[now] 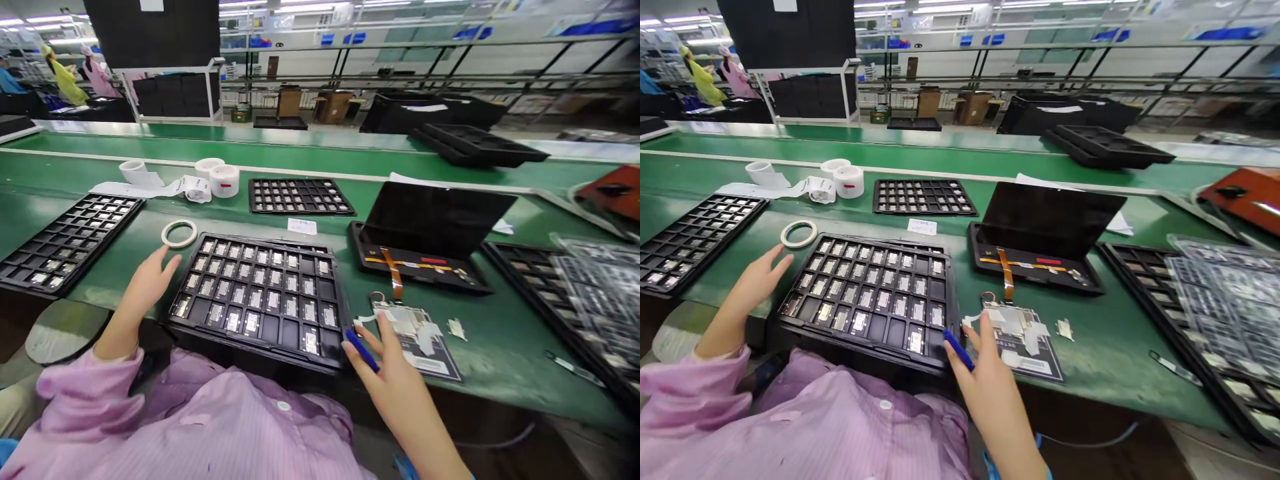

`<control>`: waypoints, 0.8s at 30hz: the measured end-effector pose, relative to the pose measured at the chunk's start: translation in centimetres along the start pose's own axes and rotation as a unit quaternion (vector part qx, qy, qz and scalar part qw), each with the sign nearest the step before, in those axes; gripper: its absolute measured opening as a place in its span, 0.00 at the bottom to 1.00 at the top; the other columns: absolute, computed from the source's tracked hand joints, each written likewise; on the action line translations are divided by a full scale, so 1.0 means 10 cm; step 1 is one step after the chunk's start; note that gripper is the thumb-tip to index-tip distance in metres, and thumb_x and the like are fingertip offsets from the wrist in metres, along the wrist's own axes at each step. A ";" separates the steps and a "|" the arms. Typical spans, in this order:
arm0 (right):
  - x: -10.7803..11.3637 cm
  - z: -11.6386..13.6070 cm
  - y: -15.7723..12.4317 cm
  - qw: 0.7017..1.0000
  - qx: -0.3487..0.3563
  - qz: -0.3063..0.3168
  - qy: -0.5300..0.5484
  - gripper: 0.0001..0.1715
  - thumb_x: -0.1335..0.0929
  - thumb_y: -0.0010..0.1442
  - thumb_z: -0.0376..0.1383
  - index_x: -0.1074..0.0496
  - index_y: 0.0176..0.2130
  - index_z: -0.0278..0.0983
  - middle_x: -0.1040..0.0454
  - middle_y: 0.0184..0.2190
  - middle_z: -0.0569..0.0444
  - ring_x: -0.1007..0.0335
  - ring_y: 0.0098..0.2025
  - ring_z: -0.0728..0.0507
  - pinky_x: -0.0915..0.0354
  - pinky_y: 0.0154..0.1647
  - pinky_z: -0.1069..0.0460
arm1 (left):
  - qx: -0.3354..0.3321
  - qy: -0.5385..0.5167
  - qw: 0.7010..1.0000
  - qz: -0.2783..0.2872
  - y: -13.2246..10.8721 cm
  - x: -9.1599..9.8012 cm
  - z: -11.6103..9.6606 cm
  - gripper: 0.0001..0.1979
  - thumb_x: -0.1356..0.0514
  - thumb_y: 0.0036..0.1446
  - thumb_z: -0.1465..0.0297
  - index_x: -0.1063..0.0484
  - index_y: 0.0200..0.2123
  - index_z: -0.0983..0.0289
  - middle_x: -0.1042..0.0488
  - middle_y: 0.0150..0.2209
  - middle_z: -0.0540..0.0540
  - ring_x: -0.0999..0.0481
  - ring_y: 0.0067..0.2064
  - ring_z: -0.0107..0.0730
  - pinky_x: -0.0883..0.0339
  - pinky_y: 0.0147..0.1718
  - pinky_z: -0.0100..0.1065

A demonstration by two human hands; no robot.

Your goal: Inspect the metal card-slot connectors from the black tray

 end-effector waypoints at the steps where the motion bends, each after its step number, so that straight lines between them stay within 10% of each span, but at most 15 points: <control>1: -0.04 0.01 -0.01 1.000 0.000 0.013 -0.005 0.55 0.37 0.61 0.55 0.57 0.73 0.28 0.27 0.57 0.36 0.24 0.52 0.31 0.31 0.52 0.40 | 0.009 -0.014 0.999 0.027 -0.15 -0.07 0.04 0.32 0.49 0.66 0.55 0.39 0.65 0.71 0.26 0.58 0.70 0.28 0.61 0.53 0.38 0.61 0.50; 8: -0.12 0.07 0.04 0.999 0.013 0.043 -0.022 0.52 0.38 0.64 0.51 0.60 0.74 0.28 0.34 0.63 0.36 0.30 0.60 0.29 0.34 0.55 0.38 | 0.089 -0.253 0.960 0.080 -0.81 -0.38 0.19 0.39 0.41 0.62 0.54 0.47 0.70 0.67 0.36 0.67 0.68 0.39 0.69 0.46 0.46 0.67 0.47; 15: -0.09 0.01 0.16 0.998 0.009 0.048 -0.036 0.53 0.37 0.61 0.50 0.58 0.74 0.31 0.34 0.64 0.42 0.29 0.58 0.30 0.33 0.55 0.38 | 0.213 -0.519 0.825 0.069 -1.00 -0.33 0.09 0.31 0.33 0.56 0.65 0.33 0.62 0.62 0.34 0.67 0.60 0.41 0.70 0.43 0.45 0.67 0.37; 24: -0.10 -0.05 0.24 0.998 0.014 0.041 -0.052 0.53 0.38 0.61 0.52 0.57 0.74 0.31 0.35 0.64 0.42 0.30 0.59 0.31 0.34 0.58 0.40 | 0.314 -0.598 0.716 0.177 -0.84 -0.35 0.03 0.11 0.45 0.62 0.80 0.25 0.45 0.70 0.19 0.44 0.65 0.18 0.41 0.38 0.22 0.37 0.34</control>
Point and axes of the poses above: each hand's wrist, its own y-axis towards the middle knuckle, its own x-axis out of the back of the hand, z = x × y, the point moved 9 cm from there along y, towards the middle knuckle
